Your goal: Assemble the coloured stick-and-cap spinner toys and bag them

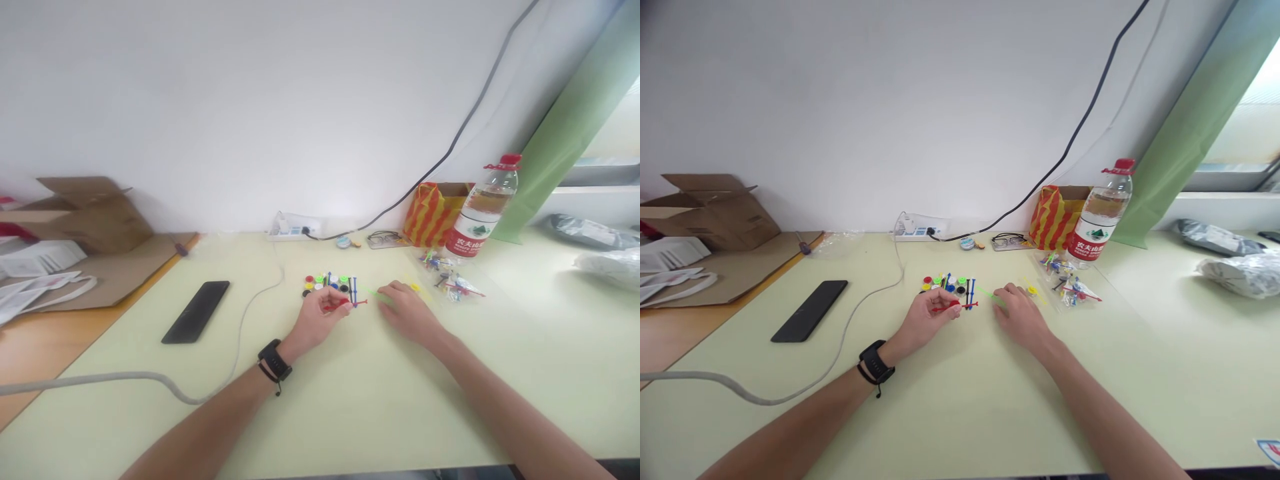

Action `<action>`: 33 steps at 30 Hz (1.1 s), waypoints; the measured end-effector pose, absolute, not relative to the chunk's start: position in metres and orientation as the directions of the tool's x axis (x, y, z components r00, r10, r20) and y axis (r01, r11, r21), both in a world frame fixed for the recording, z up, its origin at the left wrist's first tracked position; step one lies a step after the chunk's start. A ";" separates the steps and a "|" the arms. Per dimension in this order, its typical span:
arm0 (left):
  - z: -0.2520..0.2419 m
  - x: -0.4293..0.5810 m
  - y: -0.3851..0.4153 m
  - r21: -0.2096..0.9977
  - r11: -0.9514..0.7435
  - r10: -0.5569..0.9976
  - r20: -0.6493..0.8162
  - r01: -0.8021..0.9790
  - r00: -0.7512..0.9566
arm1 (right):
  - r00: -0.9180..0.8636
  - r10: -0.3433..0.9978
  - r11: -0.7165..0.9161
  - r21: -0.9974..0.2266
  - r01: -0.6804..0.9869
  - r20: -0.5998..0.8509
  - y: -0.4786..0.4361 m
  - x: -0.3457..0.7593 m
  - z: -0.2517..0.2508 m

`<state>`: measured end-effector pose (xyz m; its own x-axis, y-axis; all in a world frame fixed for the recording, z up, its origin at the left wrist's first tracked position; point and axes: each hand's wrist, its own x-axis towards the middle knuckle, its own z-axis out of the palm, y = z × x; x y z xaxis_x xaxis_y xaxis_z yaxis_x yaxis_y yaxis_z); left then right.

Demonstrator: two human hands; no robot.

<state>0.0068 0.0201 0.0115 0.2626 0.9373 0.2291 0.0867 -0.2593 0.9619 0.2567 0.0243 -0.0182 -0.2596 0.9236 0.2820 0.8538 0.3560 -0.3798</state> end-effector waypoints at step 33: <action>0.011 0.008 0.016 0.978 -0.197 0.885 0.209 -0.071 0.416 | -0.208 0.959 0.219 -0.968 0.122 0.191 0.012 0.227 0.006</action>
